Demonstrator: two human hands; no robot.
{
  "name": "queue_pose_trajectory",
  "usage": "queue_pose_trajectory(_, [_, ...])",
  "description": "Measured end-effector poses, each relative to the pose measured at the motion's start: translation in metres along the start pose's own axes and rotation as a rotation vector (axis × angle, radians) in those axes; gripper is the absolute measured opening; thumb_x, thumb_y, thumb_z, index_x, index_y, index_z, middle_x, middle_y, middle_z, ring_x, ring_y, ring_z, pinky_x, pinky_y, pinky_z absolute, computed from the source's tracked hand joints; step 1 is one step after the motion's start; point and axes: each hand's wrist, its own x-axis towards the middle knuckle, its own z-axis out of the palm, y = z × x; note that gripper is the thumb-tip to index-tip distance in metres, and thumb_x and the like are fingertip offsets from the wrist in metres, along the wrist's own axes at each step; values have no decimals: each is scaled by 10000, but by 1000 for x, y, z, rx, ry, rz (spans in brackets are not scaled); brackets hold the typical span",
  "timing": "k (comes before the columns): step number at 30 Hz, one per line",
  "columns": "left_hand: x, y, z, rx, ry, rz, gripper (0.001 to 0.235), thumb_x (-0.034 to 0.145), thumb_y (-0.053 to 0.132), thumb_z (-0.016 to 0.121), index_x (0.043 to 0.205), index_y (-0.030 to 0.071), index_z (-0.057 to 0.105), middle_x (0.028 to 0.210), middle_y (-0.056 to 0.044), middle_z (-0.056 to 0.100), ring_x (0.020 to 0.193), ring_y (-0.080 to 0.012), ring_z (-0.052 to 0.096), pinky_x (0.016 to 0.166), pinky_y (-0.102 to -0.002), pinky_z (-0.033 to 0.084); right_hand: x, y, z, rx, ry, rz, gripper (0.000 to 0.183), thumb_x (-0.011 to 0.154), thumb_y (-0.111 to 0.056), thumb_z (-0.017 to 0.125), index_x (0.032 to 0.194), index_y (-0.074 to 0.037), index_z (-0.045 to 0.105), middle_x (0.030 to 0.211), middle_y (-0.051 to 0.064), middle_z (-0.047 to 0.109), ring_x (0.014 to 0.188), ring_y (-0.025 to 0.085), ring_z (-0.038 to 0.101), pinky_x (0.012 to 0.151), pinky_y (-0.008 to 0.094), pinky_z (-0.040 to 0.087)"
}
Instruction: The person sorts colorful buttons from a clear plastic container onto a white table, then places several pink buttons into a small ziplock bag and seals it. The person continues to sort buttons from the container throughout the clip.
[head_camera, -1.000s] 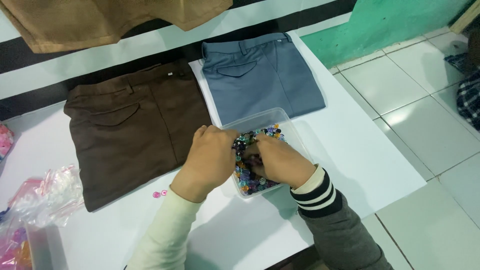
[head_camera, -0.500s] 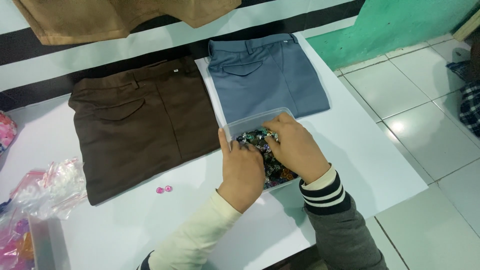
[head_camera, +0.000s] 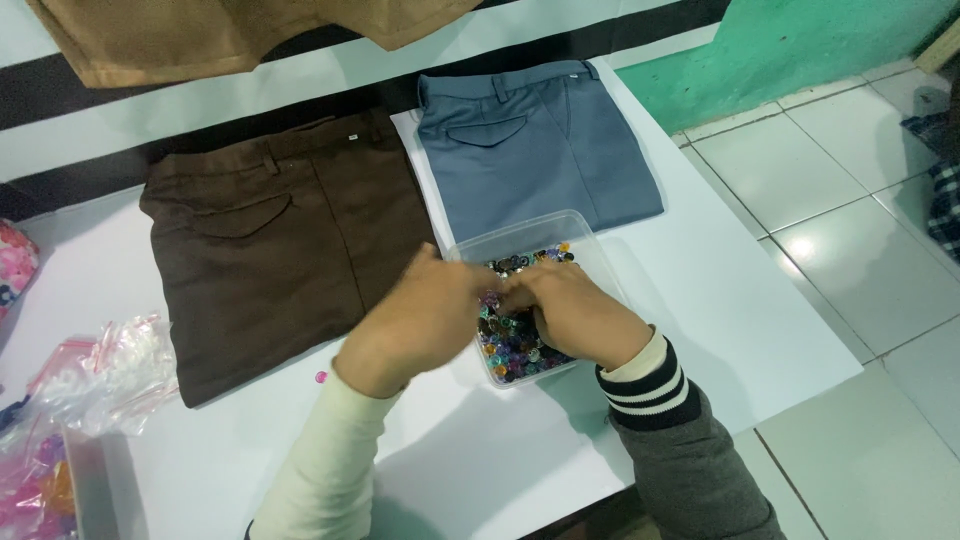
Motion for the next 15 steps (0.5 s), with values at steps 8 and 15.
queue_pose_trajectory(8, [29,-32,36,346,262,183,273,882,-35,576,1066,9,773,881,-192,758,964,-408,703,1152,-568,315,0,32,-6,-66,126,110,279,868,44,523,951,-41,776,899,136,727,890,327,659,758,363,520])
queue_pose_trajectory(15, [30,-14,58,682,217,68,195,955,167,675,875,72,825,762,-131,761,925,-289,646,1092,-550,232,-2,28,-14,-28,287,117,291,896,-6,535,1003,-75,796,898,70,693,874,254,684,728,312,574])
